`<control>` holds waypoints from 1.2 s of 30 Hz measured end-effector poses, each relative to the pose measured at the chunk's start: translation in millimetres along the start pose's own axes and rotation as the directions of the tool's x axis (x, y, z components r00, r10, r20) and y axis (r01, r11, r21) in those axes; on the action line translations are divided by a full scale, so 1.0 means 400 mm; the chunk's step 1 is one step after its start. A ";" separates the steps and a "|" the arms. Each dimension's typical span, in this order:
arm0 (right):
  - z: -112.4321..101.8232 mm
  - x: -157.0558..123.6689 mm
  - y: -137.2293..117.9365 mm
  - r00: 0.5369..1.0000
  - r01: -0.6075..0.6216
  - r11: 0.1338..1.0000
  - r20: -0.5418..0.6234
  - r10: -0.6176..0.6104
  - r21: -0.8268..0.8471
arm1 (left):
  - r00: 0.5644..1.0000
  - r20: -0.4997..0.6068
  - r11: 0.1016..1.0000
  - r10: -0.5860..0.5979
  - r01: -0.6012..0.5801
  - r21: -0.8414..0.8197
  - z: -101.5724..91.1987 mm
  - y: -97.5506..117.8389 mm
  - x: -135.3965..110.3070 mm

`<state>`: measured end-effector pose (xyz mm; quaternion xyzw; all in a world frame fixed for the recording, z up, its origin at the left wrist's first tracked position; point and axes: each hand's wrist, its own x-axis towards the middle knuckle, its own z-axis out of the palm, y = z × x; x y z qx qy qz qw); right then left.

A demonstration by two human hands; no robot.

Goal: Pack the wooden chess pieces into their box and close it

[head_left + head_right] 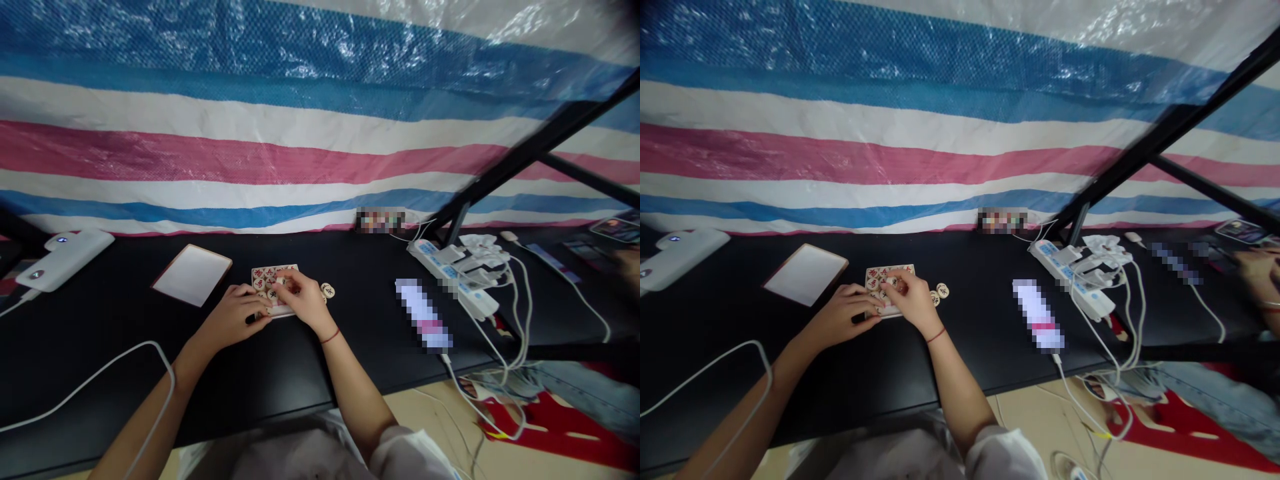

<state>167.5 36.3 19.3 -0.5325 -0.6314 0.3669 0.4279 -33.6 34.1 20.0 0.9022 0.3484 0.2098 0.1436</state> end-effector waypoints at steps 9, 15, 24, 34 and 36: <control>-0.006 -0.004 -0.011 0.999 -0.028 0.999 0.027 0.027 0.041 | 0.998 0.048 0.995 0.045 -0.049 0.092 -0.007 0.017 0.003; -0.016 -0.013 -0.019 0.999 0.030 1.000 -0.015 -0.029 0.009 | 0.999 0.008 0.993 0.041 -0.042 0.113 -0.002 0.012 -0.002; 0.008 -0.082 -0.071 0.965 0.220 0.940 0.202 -0.170 -0.261 | 0.998 -0.041 0.991 -0.045 0.050 0.125 -0.009 -0.018 -0.012; 0.035 -0.096 -0.068 0.978 0.143 0.859 0.202 -0.047 -0.491 | 0.997 -0.017 0.992 -0.070 0.072 0.107 -0.004 -0.030 -0.017; 0.032 -0.098 -0.071 0.981 0.115 0.857 0.192 -0.019 -0.503 | 0.997 -0.009 0.993 -0.072 0.073 0.098 -0.003 -0.032 -0.018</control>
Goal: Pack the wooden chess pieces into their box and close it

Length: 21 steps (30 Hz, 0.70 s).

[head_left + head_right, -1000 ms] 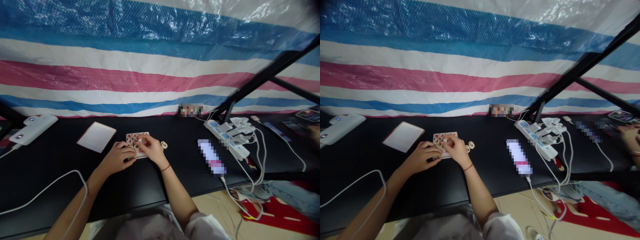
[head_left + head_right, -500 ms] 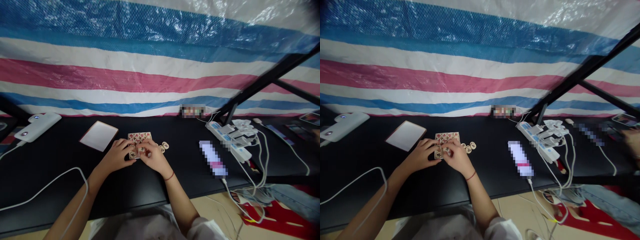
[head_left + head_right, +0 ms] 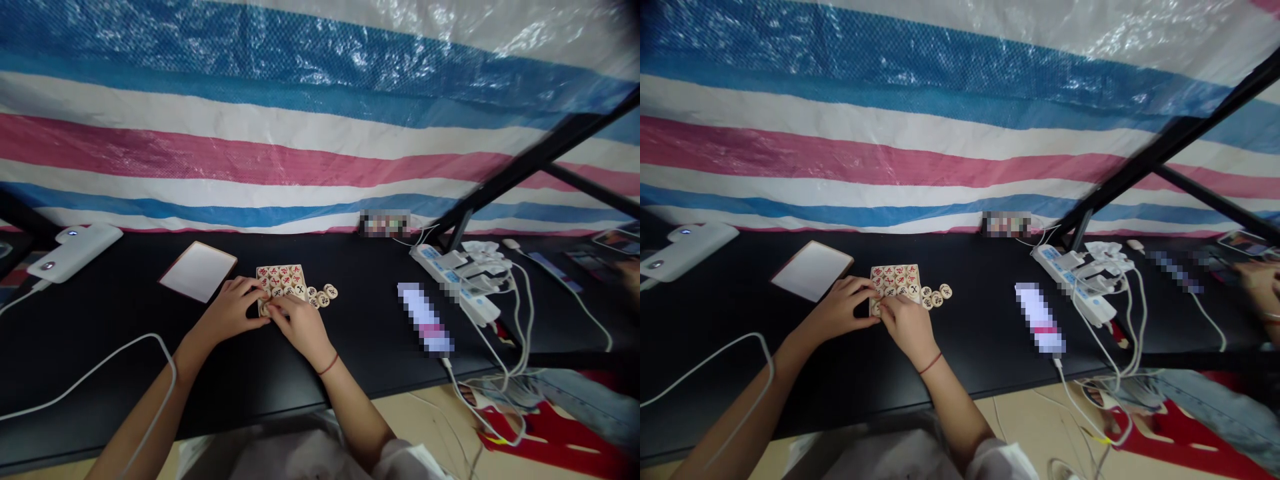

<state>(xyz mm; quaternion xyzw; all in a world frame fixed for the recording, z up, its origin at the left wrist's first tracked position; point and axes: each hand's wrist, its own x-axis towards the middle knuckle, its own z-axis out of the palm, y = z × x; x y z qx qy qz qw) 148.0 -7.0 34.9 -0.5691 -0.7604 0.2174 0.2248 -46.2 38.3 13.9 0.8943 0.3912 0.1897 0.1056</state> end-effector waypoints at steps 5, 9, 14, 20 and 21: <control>0.000 0.003 0.000 0.999 -0.046 0.999 0.022 0.046 -0.015 | 1.000 0.017 1.000 -0.006 0.006 -0.011 0.004 -0.003 0.000; 0.000 0.007 -0.006 0.996 -0.077 0.997 0.036 0.077 -0.020 | 1.000 0.014 1.000 -0.001 0.001 -0.009 0.004 -0.001 0.002; -0.013 0.004 0.003 0.999 -0.037 0.991 -0.013 0.039 0.129 | 0.999 -0.036 1.000 0.015 -0.016 -0.021 -0.002 0.012 0.004; -0.100 0.006 0.108 0.946 -0.095 0.987 -0.296 0.130 0.131 | 0.990 -0.111 0.995 0.087 -0.091 -0.033 -0.002 0.043 0.013; -0.118 0.005 0.132 0.943 -0.117 0.989 -0.303 0.139 0.090 | 0.988 -0.120 0.995 0.096 -0.100 -0.028 0.001 0.048 0.014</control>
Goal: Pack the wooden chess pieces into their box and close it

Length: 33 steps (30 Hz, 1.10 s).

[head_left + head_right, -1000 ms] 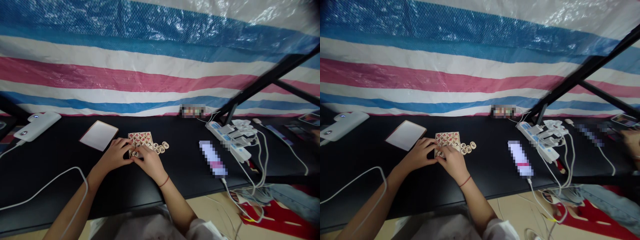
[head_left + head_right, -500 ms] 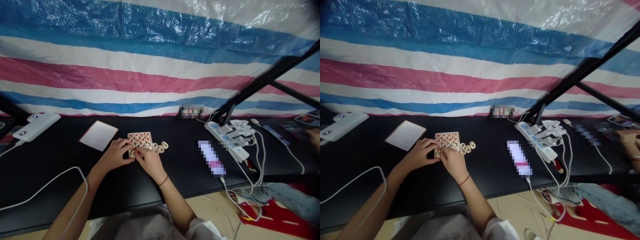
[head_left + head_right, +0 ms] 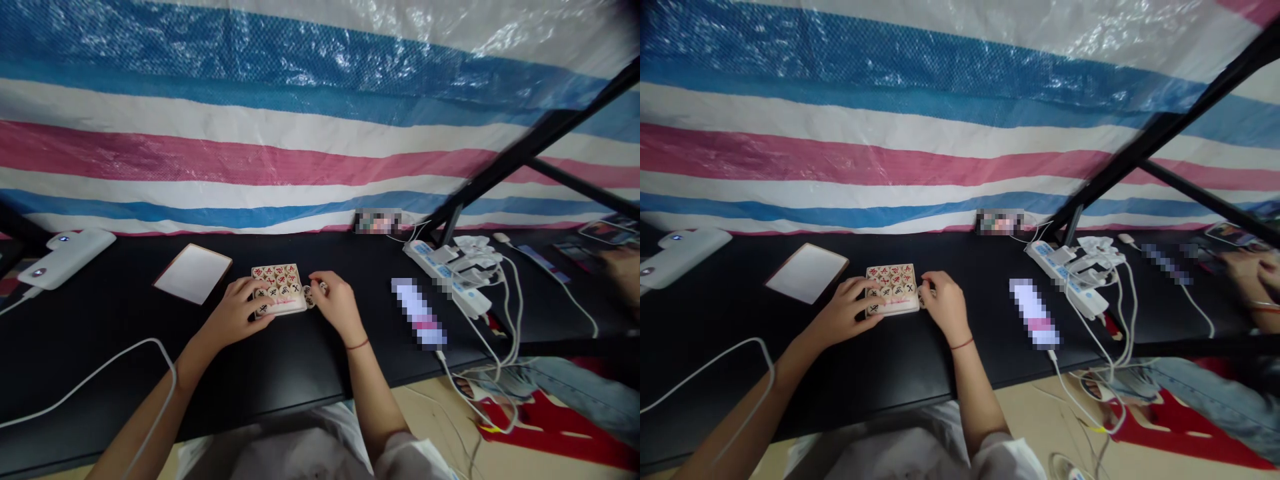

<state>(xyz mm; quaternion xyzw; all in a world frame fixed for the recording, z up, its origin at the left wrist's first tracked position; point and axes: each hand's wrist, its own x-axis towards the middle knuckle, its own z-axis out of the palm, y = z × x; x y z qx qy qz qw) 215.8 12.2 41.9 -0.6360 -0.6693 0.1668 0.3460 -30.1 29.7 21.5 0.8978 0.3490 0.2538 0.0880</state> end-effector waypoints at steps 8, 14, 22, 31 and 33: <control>-0.064 0.015 0.141 0.935 0.037 0.999 0.355 -0.029 -0.015 | 0.999 0.033 0.998 -0.001 -0.001 0.063 0.025 0.012 0.001; -0.041 0.013 0.142 0.935 0.091 0.996 0.344 -0.083 -0.006 | 0.999 0.037 0.995 -0.008 0.004 0.097 0.041 0.008 0.002; -0.049 0.024 0.130 0.987 0.104 0.992 0.133 -0.094 -0.072 | 0.998 -0.001 0.998 -0.060 0.060 0.009 0.045 0.015 0.002; 0.024 0.045 -0.047 0.952 0.135 0.938 0.221 -0.213 0.321 | 0.960 -0.190 0.955 -0.208 0.157 -0.251 0.070 0.045 0.043; 0.053 0.042 -0.048 0.947 0.099 0.925 0.252 -0.201 0.366 | 0.959 -0.177 0.947 -0.223 0.170 -0.273 0.071 0.041 0.040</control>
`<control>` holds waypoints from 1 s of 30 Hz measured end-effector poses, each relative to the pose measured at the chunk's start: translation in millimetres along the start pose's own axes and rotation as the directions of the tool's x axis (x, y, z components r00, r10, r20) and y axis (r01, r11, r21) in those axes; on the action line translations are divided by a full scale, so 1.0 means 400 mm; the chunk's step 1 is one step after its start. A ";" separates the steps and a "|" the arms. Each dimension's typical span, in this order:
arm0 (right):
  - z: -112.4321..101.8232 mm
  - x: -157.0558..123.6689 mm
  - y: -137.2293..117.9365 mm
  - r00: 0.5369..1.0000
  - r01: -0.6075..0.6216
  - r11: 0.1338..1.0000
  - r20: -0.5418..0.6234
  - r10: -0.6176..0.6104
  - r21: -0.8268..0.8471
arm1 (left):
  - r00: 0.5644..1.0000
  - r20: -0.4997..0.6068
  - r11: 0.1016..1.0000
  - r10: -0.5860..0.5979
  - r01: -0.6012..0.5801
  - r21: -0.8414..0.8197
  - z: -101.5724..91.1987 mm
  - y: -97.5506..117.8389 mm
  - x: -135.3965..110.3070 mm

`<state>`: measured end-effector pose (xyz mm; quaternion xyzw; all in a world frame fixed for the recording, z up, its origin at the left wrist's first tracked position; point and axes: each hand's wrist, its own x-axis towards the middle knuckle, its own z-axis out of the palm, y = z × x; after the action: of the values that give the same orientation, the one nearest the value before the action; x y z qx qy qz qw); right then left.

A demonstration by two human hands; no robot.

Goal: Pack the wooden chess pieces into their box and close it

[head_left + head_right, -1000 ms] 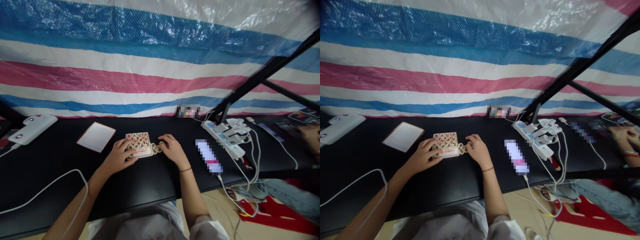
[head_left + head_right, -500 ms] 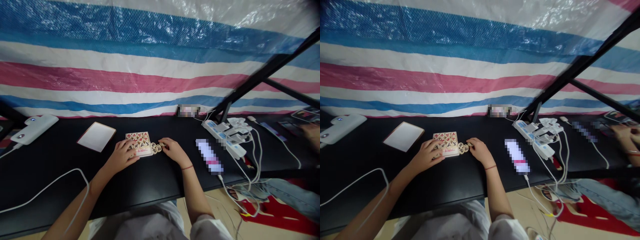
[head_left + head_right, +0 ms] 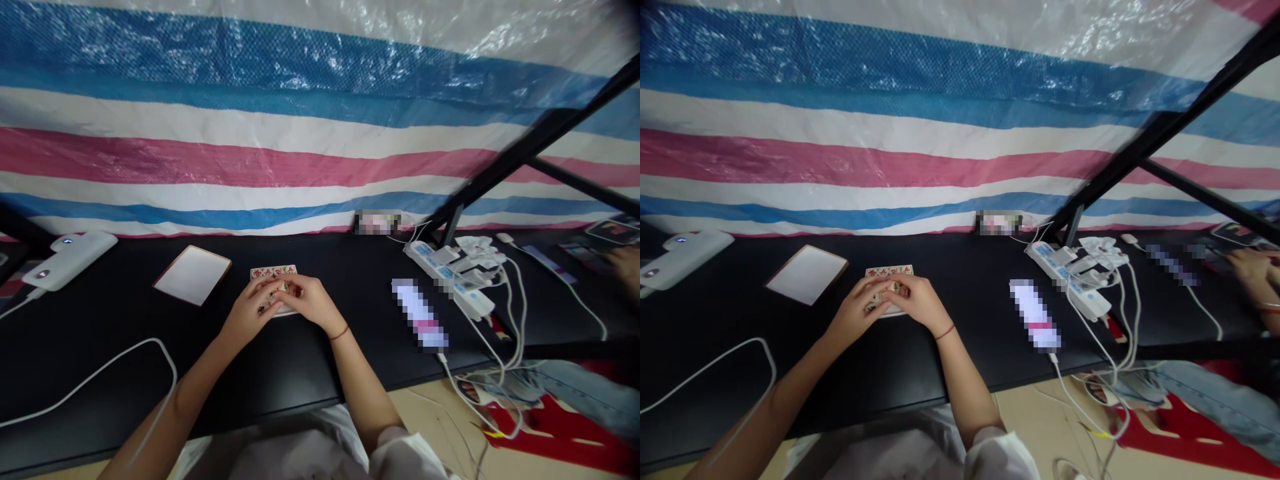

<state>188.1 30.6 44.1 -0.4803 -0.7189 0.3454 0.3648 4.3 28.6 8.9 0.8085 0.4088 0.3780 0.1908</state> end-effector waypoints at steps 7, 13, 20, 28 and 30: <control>0.025 -0.016 0.040 0.998 -0.058 0.994 -0.014 0.059 0.093 | 0.999 -0.046 1.000 0.014 -0.014 0.003 -0.008 0.001 -0.001; 0.009 -0.019 0.043 0.981 -0.067 0.989 -0.172 0.089 0.129 | 0.990 -0.144 1.000 0.001 -0.001 0.000 -0.015 0.000 0.000; -0.011 -0.023 0.054 0.947 -0.085 0.988 -0.298 0.119 0.127 | 0.994 -0.107 1.000 -0.017 0.018 0.012 -0.024 -0.010 -0.005; -0.011 -0.024 0.050 0.955 -0.090 0.988 -0.271 0.120 0.122 | 0.986 0.133 0.979 0.097 -0.119 0.168 -0.021 -0.016 -0.015; -0.009 -0.024 0.050 0.958 -0.088 0.989 -0.262 0.118 0.121 | 0.980 0.154 0.963 0.128 -0.160 0.217 -0.020 -0.016 -0.015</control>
<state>202.6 28.0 27.0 -0.5391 -0.6171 0.3340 0.4658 -7.4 27.4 7.2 0.8768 0.3753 0.2845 0.0967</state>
